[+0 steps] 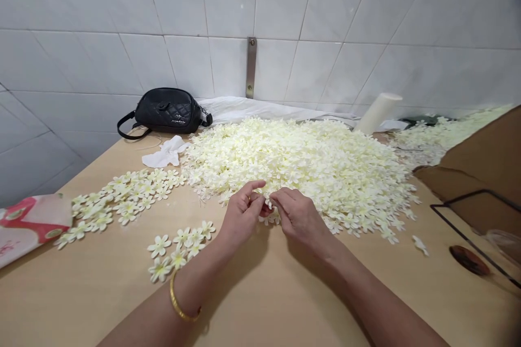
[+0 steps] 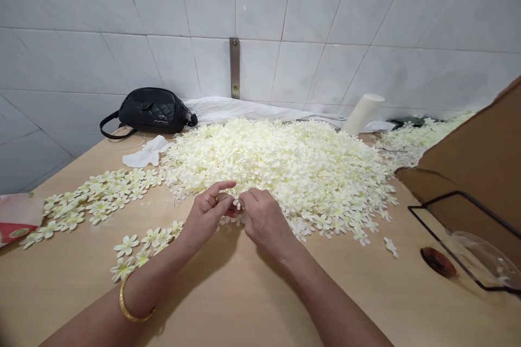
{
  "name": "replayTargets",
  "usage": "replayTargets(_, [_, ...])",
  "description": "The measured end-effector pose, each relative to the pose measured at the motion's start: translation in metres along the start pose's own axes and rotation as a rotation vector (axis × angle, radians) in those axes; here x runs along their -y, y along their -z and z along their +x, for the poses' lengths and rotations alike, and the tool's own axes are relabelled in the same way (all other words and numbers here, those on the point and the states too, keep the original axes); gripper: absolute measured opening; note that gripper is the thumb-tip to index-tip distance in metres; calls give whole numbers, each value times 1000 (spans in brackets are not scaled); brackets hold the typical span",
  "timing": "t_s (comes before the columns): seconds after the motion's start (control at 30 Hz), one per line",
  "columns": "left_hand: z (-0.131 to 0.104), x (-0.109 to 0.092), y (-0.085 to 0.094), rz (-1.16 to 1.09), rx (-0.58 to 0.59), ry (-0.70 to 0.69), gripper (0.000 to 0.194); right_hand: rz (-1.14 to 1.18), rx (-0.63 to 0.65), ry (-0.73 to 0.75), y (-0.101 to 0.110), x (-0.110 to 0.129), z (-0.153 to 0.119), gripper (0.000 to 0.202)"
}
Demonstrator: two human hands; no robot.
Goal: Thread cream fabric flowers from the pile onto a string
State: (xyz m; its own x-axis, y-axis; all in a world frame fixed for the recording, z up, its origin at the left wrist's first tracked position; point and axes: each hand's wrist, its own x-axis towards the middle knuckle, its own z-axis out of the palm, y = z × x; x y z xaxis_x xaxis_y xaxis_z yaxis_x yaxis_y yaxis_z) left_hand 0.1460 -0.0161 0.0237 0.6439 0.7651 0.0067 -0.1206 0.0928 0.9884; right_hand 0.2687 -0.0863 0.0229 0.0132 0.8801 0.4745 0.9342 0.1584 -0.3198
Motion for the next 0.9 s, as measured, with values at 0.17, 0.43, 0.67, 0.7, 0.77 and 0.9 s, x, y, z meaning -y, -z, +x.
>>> replayTargets(0.17, [0, -3, -3, -60, 14, 43, 35, -14, 16, -10, -4, -1, -1, 22])
replayTargets(0.43, [1, -4, -1, -75, 4, 83, 31, 221, -13, -158, -1, 1, -2, 20])
replayTargets(0.67, [0, -9, -1, -122, -33, 73, 25, 482, -21, -320, 3, 7, 0, 24])
replayTargets(0.7, [0, -9, -1, -134, -44, 76, 24, 480, -32, -327, 2, 8, 0, 24])
replayTargets(0.77, [0, -7, 0, -161, -64, 93, 22, 423, -76, -318, -1, 7, -1, 23])
replayTargets(0.9, [1, -2, 1, -236, -38, 156, 18, 218, -168, -174, -10, 4, -3, 19])
